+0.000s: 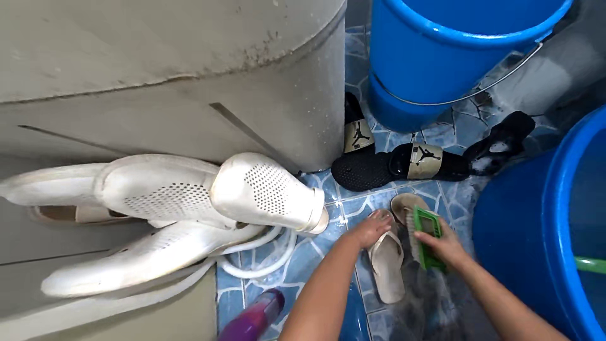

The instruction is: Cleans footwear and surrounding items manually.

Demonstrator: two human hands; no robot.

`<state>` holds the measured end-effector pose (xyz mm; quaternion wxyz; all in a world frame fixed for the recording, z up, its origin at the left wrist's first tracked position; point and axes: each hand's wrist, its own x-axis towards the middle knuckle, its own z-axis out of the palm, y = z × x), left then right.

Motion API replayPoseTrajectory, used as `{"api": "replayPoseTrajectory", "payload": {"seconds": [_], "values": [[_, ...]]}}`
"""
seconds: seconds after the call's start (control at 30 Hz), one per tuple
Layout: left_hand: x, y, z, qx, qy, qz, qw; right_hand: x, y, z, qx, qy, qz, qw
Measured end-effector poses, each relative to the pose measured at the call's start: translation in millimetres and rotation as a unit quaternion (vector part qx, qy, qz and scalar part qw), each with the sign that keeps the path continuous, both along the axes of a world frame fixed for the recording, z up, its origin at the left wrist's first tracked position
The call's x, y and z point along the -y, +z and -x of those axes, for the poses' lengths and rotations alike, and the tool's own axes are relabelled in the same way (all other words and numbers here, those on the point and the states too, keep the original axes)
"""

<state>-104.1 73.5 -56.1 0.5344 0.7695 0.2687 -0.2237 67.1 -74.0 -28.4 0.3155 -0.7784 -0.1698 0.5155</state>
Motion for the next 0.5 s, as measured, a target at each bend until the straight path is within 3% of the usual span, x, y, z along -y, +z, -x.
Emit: {"api": "replayPoseTrajectory", "payload": {"seconds": [0.13,0.27,0.37,0.5], "values": [[0.2,-6.9,-1.8,0.01,0.009,0.007,1.0,-35.1,-26.0,-7.2,0.003,0.0,0.04,0.999],[14.9,-16.6,7.8,0.065,0.064,-0.006,0.996,-32.1,-32.2,-9.5,0.069,-0.04,0.036,0.996],[44.0,-32.8,14.7,0.113,0.136,-0.079,0.981,-20.8,-30.8,-21.1,0.12,-0.062,0.048,0.99],[92.4,-37.9,22.9,0.04,0.234,-0.257,0.937,-11.1,-29.5,-30.2,0.135,-0.072,0.087,0.984]]}}
